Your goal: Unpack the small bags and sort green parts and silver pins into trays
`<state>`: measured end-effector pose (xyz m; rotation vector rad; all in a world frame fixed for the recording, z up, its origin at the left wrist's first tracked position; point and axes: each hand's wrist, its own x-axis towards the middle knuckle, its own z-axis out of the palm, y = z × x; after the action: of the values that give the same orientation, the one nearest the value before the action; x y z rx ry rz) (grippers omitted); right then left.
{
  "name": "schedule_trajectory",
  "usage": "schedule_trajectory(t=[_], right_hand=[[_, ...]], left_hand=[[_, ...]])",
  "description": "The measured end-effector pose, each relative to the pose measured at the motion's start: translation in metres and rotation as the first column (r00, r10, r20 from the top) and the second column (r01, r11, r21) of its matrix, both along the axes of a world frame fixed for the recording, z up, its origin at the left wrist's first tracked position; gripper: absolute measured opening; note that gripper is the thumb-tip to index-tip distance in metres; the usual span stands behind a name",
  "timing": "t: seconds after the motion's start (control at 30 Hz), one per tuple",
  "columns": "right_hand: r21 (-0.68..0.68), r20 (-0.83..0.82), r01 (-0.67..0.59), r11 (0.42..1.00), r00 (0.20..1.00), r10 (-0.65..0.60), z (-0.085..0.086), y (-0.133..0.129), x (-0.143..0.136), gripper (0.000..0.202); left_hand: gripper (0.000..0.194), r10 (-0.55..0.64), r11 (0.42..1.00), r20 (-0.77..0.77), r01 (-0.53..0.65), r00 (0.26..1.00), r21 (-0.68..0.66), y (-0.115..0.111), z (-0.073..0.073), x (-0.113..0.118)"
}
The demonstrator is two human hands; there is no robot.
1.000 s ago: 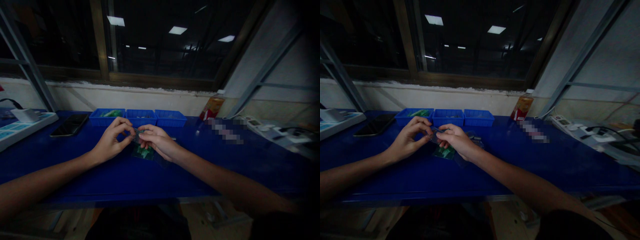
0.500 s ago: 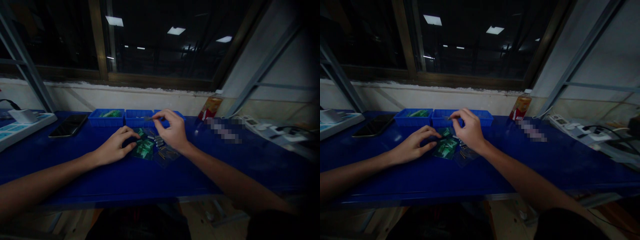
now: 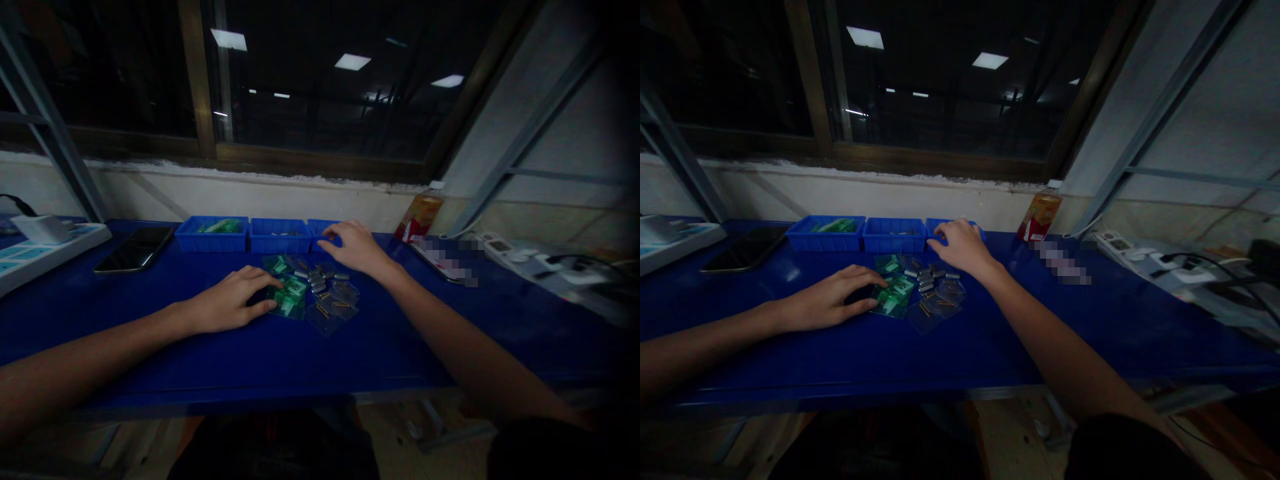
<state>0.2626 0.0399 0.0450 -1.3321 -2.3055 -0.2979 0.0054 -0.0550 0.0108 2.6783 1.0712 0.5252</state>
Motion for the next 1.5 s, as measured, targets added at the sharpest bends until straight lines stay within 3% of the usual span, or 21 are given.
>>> schedule_trajectory(t=[0.2,0.3,0.4,0.47,0.57,0.63,0.7,0.83,1.07,1.23,1.37,1.5], right_hand=[[-0.169,0.083,-0.221,0.961,0.968,0.237,-0.025,-0.025,-0.034,0.038],[-0.173,0.049,-0.244,0.954,0.965,0.256,-0.032,-0.024,-0.037,0.022],[-0.121,-0.079,-0.281,0.952,0.959,0.273,-0.031,-0.021,-0.039,0.011],[-0.107,-0.249,-0.295,0.949,0.932,0.262,-0.026,-0.022,-0.041,0.009],[-0.185,-0.573,-0.369,0.911,0.793,0.205,-0.019,-0.027,-0.046,0.002],[-0.251,-0.742,-0.476,0.843,0.654,0.148,-0.015,-0.035,-0.05,0.008],[-0.281,-0.831,-0.567,0.774,0.548,0.1,-0.012,-0.044,-0.055,0.012],[-0.288,-0.878,-0.67,0.684,0.47,0.092,-0.009,-0.064,-0.062,0.014],[-0.282,-0.895,-0.7,0.656,0.438,0.082,-0.009,-0.076,-0.068,0.016],[-0.37,-0.867,-0.682,0.631,0.498,0.03,-0.009,-0.077,-0.067,0.015],[-0.378,-0.835,-0.64,0.669,0.548,0.053,-0.009,-0.076,-0.066,0.014],[-0.36,-0.81,-0.612,0.704,0.579,0.089,-0.013,-0.075,-0.066,0.014]], left_hand=[[0.033,0.019,1.0,-0.017,-0.02,1.0,-0.011,-0.001,0.001,0.0],[0.033,0.023,1.0,-0.032,-0.024,0.999,-0.019,0.0,0.0,0.0],[0.033,0.029,0.999,-0.038,-0.03,0.999,-0.026,0.0,0.0,0.0],[0.033,0.033,0.999,-0.022,-0.033,0.999,-0.022,-0.001,0.001,0.001],[0.03,0.035,0.999,0.066,-0.034,0.997,-0.027,-0.001,0.002,0.002],[0.029,0.083,0.996,0.171,-0.074,0.982,-0.059,-0.001,0.004,0.004],[0.03,0.177,0.981,0.298,-0.142,0.938,-0.135,-0.001,0.005,0.006],[0.032,0.308,0.928,0.497,-0.142,0.811,-0.344,-0.001,0.011,0.01],[0.016,0.338,0.892,0.655,-0.009,0.676,-0.452,-0.004,0.018,0.014],[0.012,0.39,0.883,0.726,-0.007,0.567,-0.469,-0.004,0.019,0.014],[0.016,0.364,0.896,0.69,-0.033,0.625,-0.442,-0.003,0.016,0.011],[0.02,0.316,0.935,0.593,-0.137,0.741,-0.327,-0.003,0.017,0.009]])
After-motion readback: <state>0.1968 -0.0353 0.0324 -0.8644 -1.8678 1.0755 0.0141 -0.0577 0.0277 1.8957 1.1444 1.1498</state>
